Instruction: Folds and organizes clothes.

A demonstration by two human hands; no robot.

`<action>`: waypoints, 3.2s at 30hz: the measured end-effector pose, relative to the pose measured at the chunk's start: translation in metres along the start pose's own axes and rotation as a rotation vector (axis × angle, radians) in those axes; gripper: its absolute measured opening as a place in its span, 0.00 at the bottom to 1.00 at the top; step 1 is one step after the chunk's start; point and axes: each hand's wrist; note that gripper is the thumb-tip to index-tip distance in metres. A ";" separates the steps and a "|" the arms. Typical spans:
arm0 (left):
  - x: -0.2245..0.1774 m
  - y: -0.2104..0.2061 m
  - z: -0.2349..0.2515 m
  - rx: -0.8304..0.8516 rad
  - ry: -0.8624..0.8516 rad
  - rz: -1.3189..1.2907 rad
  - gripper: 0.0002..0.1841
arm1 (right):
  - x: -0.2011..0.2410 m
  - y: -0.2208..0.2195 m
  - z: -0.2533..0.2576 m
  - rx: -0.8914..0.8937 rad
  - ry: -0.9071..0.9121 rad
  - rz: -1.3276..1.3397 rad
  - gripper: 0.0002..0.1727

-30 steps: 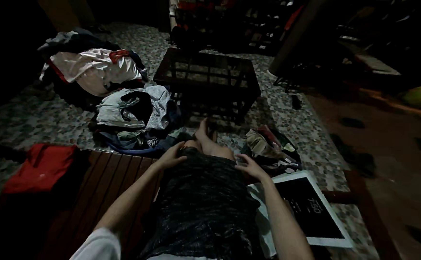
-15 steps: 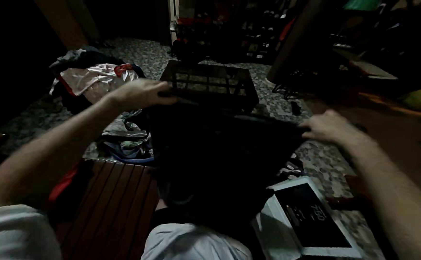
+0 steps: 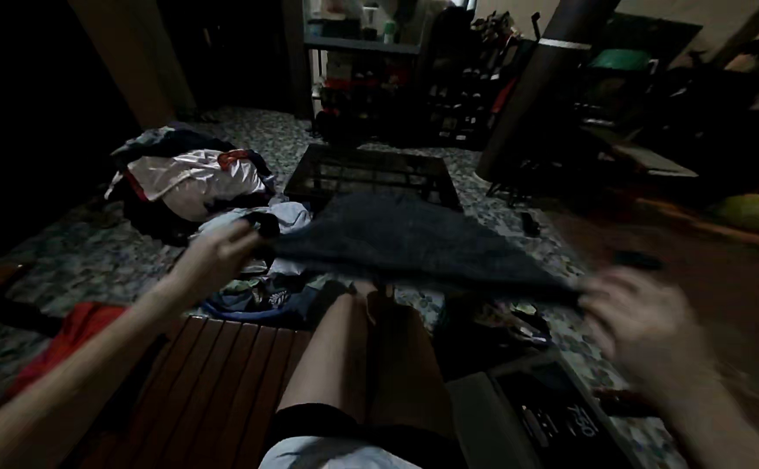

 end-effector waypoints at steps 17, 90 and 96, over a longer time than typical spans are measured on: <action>-0.168 -0.065 -0.086 -0.121 -0.117 -0.628 0.11 | 0.247 -0.155 -0.061 -0.328 -0.271 0.698 0.20; 0.041 -0.100 -0.204 0.420 0.490 -1.490 0.09 | 0.081 -0.129 -0.130 0.549 -0.913 1.467 0.11; -0.007 -0.220 -0.218 0.467 1.399 -1.303 0.33 | 0.104 -0.207 -0.171 0.706 -1.541 1.398 0.32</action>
Point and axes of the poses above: each hand's wrist, its own z-axis towards the middle knuckle, its own y-axis out of the back of the hand, x = y × z, and after that the axes turned 4 degrees about -x, right-handed
